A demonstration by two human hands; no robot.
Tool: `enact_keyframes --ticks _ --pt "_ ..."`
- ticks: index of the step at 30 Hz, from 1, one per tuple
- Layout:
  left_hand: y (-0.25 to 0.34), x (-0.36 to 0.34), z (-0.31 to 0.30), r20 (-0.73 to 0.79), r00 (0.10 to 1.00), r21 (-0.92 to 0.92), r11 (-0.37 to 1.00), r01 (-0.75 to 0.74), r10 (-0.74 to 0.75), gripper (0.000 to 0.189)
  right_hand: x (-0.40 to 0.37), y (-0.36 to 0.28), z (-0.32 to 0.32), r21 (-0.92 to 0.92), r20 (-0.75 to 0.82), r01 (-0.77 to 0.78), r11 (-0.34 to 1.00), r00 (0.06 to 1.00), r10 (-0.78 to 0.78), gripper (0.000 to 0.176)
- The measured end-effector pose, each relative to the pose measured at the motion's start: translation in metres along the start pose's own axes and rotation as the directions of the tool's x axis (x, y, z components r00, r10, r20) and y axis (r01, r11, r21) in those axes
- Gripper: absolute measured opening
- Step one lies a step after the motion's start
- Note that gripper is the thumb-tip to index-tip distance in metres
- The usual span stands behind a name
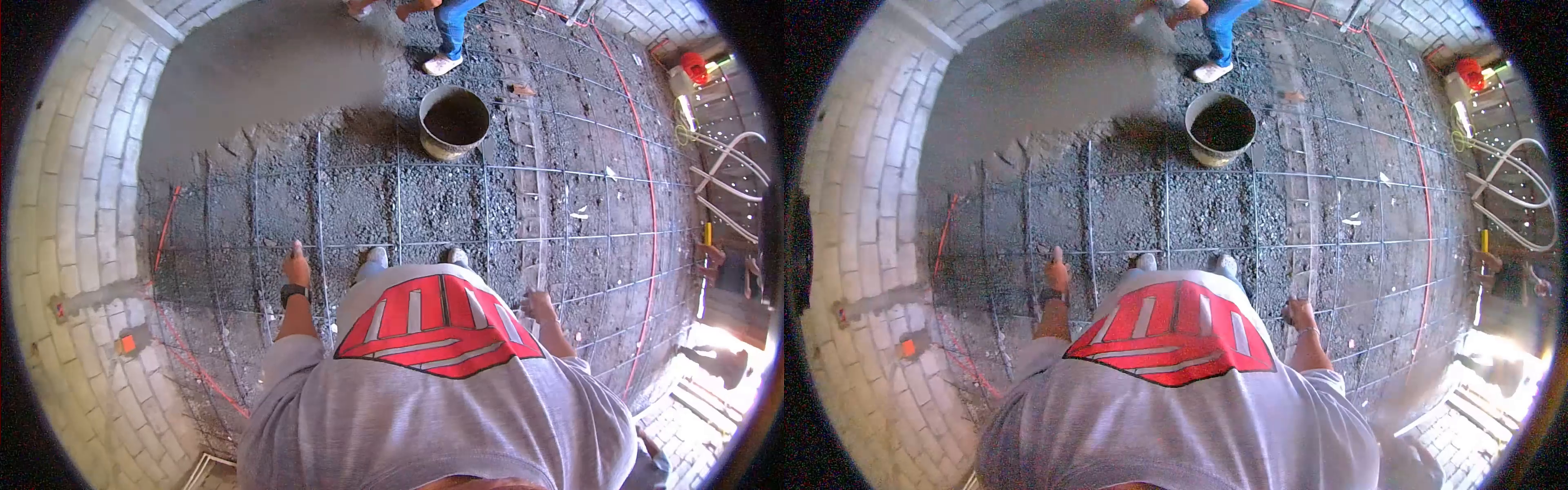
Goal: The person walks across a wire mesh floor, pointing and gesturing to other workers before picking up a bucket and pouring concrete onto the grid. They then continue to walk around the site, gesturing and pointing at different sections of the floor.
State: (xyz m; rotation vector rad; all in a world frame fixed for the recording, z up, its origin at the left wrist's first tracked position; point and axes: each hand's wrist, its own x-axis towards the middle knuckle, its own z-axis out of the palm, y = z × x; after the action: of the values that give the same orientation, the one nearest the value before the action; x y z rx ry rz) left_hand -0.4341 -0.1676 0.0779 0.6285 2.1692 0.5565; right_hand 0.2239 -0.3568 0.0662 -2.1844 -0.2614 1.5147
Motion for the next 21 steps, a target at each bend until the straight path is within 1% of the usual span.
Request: enact_keyframes --ticks 2,3,4,5,6,8,9,10,12,13,14,15,16,17,18,19,20,21 --pt "-0.036 0.035 -0.006 -0.054 0.993 0.270 0.959 -0.089 0.107 0.072 -0.022 -0.015 0.024 0.019 0.028 0.102 0.995 0.994 -0.102 0.027" --pt "-0.039 0.035 -0.011 -0.034 0.993 0.276 0.956 -0.096 0.109 0.072 -0.028 -0.027 0.035 0.024 0.022 0.148 0.989 0.989 -0.148 0.027" --pt "-0.041 0.030 -0.014 -0.059 0.997 0.317 0.948 -0.024 0.045 0.073 -0.034 -0.039 0.046 0.028 0.016 0.194 0.981 0.981 -0.194 0.027" --pt "-0.042 0.027 -0.017 -0.089 0.996 0.355 0.933 0.048 -0.018 0.075 -0.041 -0.048 0.054 0.030 0.022 0.293 0.956 0.956 -0.294 0.028" --pt "-0.045 0.033 -0.021 -0.072 0.997 0.360 0.932 0.041 -0.016 0.075 -0.047 -0.056 0.059 0.030 0.006 0.288 0.957 0.958 -0.288 0.028" --pt "-0.068 0.062 -0.027 0.170 0.981 0.412 0.897 -0.157 0.094 0.076 -0.061 -0.070 0.068 -0.048 -0.065 0.328 0.944 0.942 -0.330 0.036" --pt "-0.075 0.079 -0.022 0.135 0.986 0.302 0.952 0.050 -0.095 0.074 -0.083 -0.083 0.078 -0.017 -0.078 0.334 0.942 0.939 -0.334 0.035" --pt "-0.071 0.078 -0.020 0.139 0.985 0.298 0.953 0.059 -0.104 0.074 -0.093 -0.084 0.082 -0.028 -0.078 0.332 0.943 0.940 -0.333 0.035" --pt "-0.051 0.069 -0.021 0.051 0.994 0.154 0.984 0.092 -0.101 0.073 -0.102 -0.089 0.084 -0.087 -0.104 0.230 0.969 0.966 -0.238 0.028" --pt "-0.022 0.046 -0.029 0.108 0.985 0.071 0.989 0.126 -0.133 0.063 -0.078 -0.067 0.071 -0.108 -0.062 0.210 0.972 0.974 -0.218 0.027" --pt "-0.025 0.043 -0.029 0.096 0.987 0.051 0.990 0.128 -0.132 0.063 -0.086 -0.068 0.073 -0.060 -0.051 0.182 0.981 0.981 -0.186 0.025" --pt "-0.028 0.041 -0.029 0.096 0.994 0.178 0.982 -0.064 0.048 0.056 -0.048 -0.034 0.053 -0.179 -0.026 0.226 0.958 0.972 -0.234 0.025" --pt "-0.034 0.038 -0.030 0.103 0.987 0.208 0.967 -0.145 0.126 0.050 -0.006 -0.004 0.035 -0.291 0.003 0.266 0.919 0.961 -0.277 0.025" --pt "-0.042 0.038 -0.030 0.108 0.973 0.240 0.944 -0.225 0.204 0.044 -0.019 -0.020 0.041 -0.282 0.016 0.285 0.916 0.956 -0.292 0.025" --pt "-0.049 0.038 -0.029 0.113 0.953 0.271 0.914 -0.301 0.281 0.039 -0.046 -0.040 0.051 -0.142 -0.046 0.153 0.978 0.986 -0.161 0.026" --pt "-0.042 0.014 -0.031 0.137 0.950 0.400 0.861 -0.313 0.282 0.040 -0.066 -0.050 0.061 0.015 -0.085 0.009 1.000 0.996 -0.008 0.028" --pt "-0.041 -0.005 -0.036 0.165 0.948 0.527 0.788 -0.318 0.272 0.040 -0.046 -0.032 0.054 -0.105 -0.123 0.117 0.988 0.984 -0.130 0.033" --pt "-0.057 -0.006 -0.037 0.172 0.944 0.551 0.767 -0.328 0.280 0.040 -0.042 -0.021 0.050 -0.078 -0.121 0.100 0.992 0.987 -0.109 0.033"
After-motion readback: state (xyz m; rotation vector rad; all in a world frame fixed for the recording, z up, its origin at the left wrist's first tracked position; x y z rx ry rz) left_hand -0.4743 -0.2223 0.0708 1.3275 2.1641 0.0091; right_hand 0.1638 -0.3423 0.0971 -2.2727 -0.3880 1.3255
